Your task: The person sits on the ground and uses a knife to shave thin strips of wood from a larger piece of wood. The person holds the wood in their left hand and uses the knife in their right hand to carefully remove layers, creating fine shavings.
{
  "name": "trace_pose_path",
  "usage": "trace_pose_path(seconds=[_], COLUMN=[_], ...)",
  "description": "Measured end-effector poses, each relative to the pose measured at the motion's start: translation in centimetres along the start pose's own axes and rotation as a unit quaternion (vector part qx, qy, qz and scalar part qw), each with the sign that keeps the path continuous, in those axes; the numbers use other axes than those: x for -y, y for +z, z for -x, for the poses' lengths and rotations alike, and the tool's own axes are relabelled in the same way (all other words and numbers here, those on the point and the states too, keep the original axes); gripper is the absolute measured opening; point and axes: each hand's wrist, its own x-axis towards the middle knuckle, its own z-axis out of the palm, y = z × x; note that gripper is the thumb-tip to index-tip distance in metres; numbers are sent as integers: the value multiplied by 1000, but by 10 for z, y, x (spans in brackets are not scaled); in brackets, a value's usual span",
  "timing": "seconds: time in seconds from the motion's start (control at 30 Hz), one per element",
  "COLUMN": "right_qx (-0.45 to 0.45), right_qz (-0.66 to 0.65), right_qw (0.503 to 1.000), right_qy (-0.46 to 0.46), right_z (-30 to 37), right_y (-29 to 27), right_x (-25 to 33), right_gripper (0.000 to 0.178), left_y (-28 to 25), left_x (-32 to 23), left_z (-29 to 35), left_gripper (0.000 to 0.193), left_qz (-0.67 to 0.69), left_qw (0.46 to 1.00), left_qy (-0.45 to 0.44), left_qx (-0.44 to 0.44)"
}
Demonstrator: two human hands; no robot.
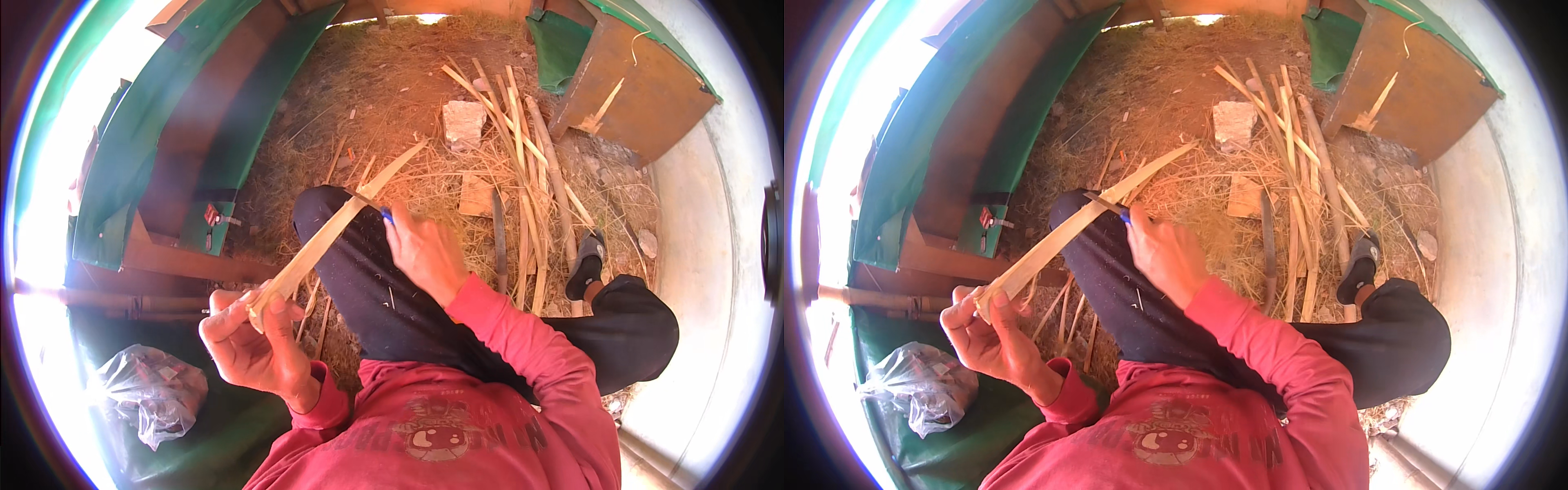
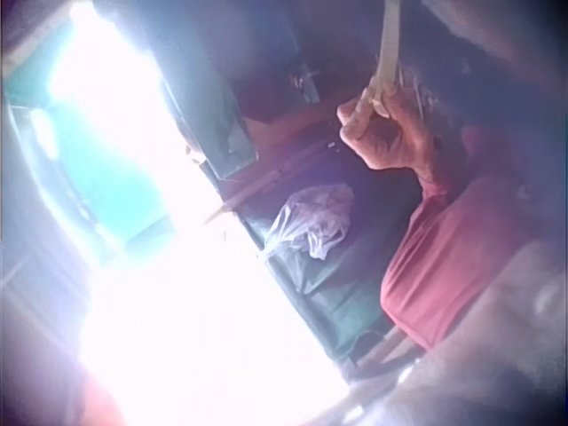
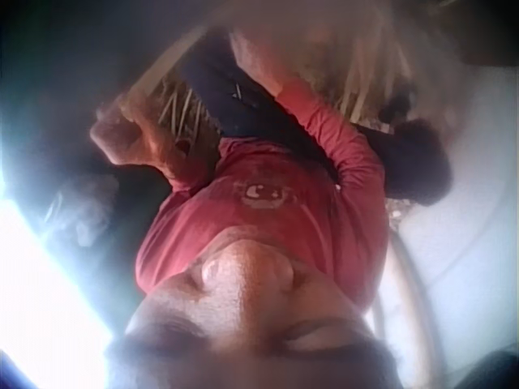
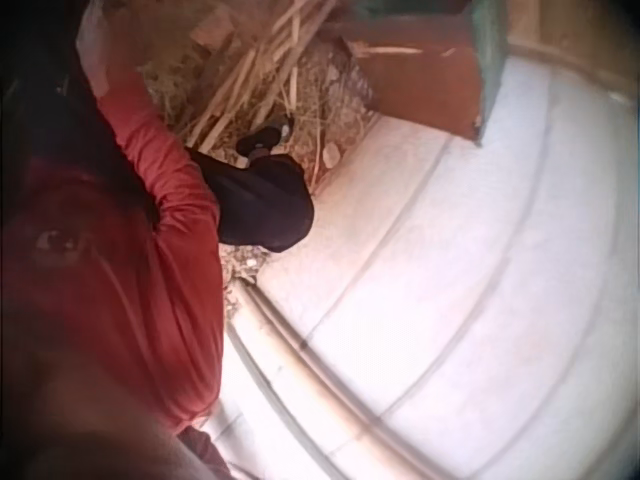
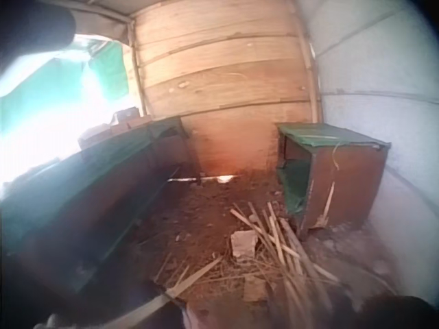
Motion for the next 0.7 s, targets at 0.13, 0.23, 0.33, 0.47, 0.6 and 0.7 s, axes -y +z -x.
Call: trace_pose_path(seconds=[0.13,0.23,0.33,0.47,0.6,0.7], right_qx=[-41,-9,-55,-71,-24,-100], right_qz=[-37,6,30,26,-71,66], right_qw=[997,1000,998,997,976,986], right_qy=[-59,9,8,-20,207,119], right_z=[6,-4,-4,-1,3,0], right_y=[-2,12,12,-3,54,35], right_x=[19,-21,-24,-1,-149,-136], right_gripper=[20,18,19,22,33,36], left_y=[-4,1,10,6,2,-4], left_x=[3,-2,-7,-7,-12,-6], left_z=[-1,2,-4,0,4,0], left_gripper=[25,25,25,21,21,22], left_qz=[9,7,-4,-4,-44,-8], left_qw=[1000,998,999,997,989,996], left_qy=[10,24,10,28,52,46], left_qx=[14,58,50,74,130,81])
